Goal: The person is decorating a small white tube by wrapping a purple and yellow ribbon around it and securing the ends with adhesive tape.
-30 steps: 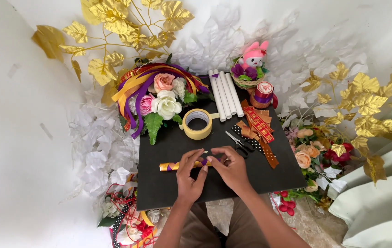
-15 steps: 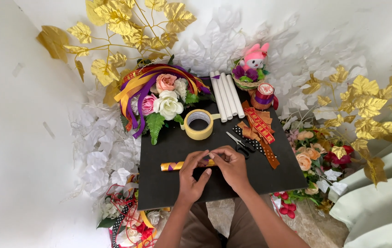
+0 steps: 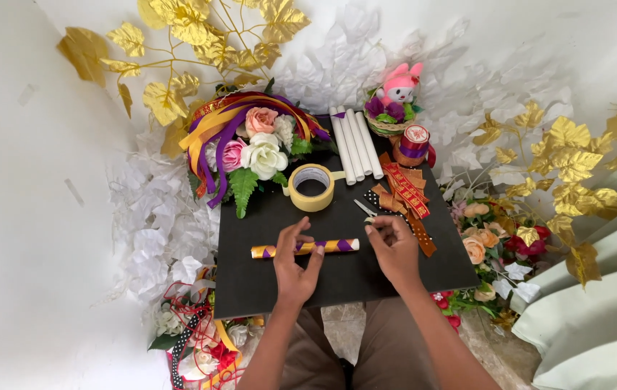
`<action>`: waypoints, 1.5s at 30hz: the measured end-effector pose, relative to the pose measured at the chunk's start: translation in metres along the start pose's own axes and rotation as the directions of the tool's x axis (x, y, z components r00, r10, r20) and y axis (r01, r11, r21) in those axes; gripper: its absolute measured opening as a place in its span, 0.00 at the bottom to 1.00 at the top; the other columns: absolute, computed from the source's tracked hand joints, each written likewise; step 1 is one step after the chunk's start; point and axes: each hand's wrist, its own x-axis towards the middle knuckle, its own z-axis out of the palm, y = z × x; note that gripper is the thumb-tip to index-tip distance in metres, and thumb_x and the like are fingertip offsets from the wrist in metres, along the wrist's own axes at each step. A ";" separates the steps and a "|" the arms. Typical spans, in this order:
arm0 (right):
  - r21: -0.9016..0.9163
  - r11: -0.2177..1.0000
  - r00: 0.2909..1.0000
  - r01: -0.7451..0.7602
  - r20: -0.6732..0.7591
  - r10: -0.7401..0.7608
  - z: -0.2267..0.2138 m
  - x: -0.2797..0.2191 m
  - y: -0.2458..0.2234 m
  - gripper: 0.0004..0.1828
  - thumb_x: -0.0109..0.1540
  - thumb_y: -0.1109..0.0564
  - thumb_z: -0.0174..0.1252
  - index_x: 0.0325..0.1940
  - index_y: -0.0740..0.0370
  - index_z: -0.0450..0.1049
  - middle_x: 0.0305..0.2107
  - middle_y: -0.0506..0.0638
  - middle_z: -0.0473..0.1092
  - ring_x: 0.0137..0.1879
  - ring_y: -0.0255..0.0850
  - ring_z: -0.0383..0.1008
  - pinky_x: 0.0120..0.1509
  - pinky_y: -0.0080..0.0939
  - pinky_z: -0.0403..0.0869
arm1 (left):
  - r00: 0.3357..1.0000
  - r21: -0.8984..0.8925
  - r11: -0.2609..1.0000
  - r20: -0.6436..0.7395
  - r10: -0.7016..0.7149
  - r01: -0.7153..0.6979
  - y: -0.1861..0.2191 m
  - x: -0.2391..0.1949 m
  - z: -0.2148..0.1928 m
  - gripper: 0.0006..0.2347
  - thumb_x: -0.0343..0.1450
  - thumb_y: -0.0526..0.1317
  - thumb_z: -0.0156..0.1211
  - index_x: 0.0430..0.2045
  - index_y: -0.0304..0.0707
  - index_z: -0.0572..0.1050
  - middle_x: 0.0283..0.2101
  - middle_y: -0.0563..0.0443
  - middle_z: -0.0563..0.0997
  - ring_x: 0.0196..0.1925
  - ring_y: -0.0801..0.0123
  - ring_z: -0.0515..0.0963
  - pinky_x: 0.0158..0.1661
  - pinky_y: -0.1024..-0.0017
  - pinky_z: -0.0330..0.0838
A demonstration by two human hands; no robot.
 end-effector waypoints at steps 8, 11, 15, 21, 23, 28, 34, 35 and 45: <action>-0.104 0.989 0.986 0.106 0.141 -0.091 -0.004 -0.026 0.012 0.28 0.66 0.60 0.75 0.70 0.62 0.77 0.50 0.58 0.81 0.50 0.46 0.80 0.47 0.43 0.81 | 0.999 0.031 0.999 -0.042 -0.010 0.012 -0.003 -0.004 0.002 0.23 0.75 0.29 0.68 0.68 0.36 0.77 0.57 0.42 0.81 0.44 0.57 0.87 0.52 0.54 0.81; -0.139 0.979 0.963 0.153 0.245 -0.116 -0.006 -0.024 0.010 0.36 0.66 0.58 0.75 0.77 0.61 0.71 0.56 0.59 0.80 0.56 0.49 0.79 0.53 0.46 0.80 | 0.999 0.036 0.999 -0.051 0.005 -0.003 0.000 -0.003 0.003 0.23 0.75 0.28 0.67 0.68 0.36 0.77 0.56 0.42 0.81 0.44 0.57 0.88 0.52 0.54 0.81; -0.220 0.960 0.929 0.174 0.361 -0.086 -0.007 -0.022 0.005 0.43 0.66 0.57 0.75 0.84 0.57 0.65 0.61 0.57 0.79 0.58 0.48 0.78 0.58 0.46 0.78 | 0.996 0.050 0.998 -0.083 0.034 -0.030 0.006 -0.005 0.002 0.22 0.74 0.27 0.68 0.66 0.37 0.79 0.54 0.43 0.82 0.42 0.58 0.87 0.51 0.56 0.81; -0.250 0.953 0.923 0.174 0.379 -0.069 -0.008 -0.023 0.004 0.42 0.68 0.58 0.72 0.86 0.56 0.64 0.59 0.55 0.80 0.58 0.47 0.77 0.60 0.46 0.77 | 0.975 0.192 0.977 -0.176 0.132 -0.097 0.007 -0.008 -0.027 0.20 0.71 0.27 0.71 0.58 0.40 0.84 0.50 0.46 0.85 0.42 0.56 0.89 0.50 0.60 0.81; -0.249 0.952 0.919 0.181 0.387 -0.073 -0.008 -0.020 0.008 0.43 0.67 0.58 0.72 0.86 0.55 0.64 0.59 0.53 0.80 0.58 0.47 0.77 0.59 0.45 0.77 | 0.973 0.285 0.956 -0.192 0.130 -0.071 0.004 -0.006 -0.057 0.20 0.69 0.26 0.72 0.57 0.40 0.85 0.49 0.45 0.85 0.44 0.53 0.89 0.52 0.58 0.81; -0.267 0.944 0.918 0.195 0.389 -0.079 -0.006 -0.019 0.012 0.44 0.66 0.58 0.73 0.85 0.55 0.65 0.58 0.53 0.81 0.56 0.47 0.77 0.56 0.45 0.77 | 0.993 0.552 0.828 -0.104 -0.052 0.101 -0.009 -0.007 -0.105 0.25 0.67 0.31 0.76 0.63 0.43 0.83 0.59 0.43 0.82 0.59 0.42 0.83 0.65 0.39 0.68; -0.278 0.943 0.919 0.183 0.388 -0.064 -0.006 -0.016 0.018 0.42 0.67 0.56 0.73 0.85 0.53 0.66 0.58 0.50 0.82 0.56 0.44 0.78 0.56 0.43 0.77 | 0.968 0.498 0.839 -0.002 -0.252 0.219 -0.010 -0.005 -0.109 0.27 0.69 0.29 0.72 0.67 0.41 0.79 0.62 0.42 0.81 0.68 0.38 0.79 0.70 0.39 0.65; -0.270 0.948 0.925 0.170 0.376 -0.059 -0.005 -0.015 0.018 0.41 0.67 0.57 0.73 0.84 0.53 0.67 0.57 0.50 0.83 0.56 0.44 0.78 0.55 0.42 0.77 | 0.966 0.470 0.848 -0.040 -0.257 0.245 -0.015 -0.005 -0.109 0.26 0.69 0.28 0.71 0.66 0.40 0.78 0.60 0.43 0.82 0.67 0.40 0.79 0.71 0.36 0.63; -0.233 0.963 0.934 0.139 0.353 -0.049 -0.005 -0.013 0.019 0.40 0.65 0.59 0.73 0.82 0.52 0.70 0.53 0.50 0.85 0.52 0.44 0.79 0.52 0.42 0.77 | 0.923 0.440 0.812 -0.207 -0.324 0.383 -0.027 -0.003 -0.107 0.11 0.86 0.39 0.57 0.58 0.36 0.84 0.38 0.45 0.86 0.45 0.59 0.84 0.50 0.53 0.77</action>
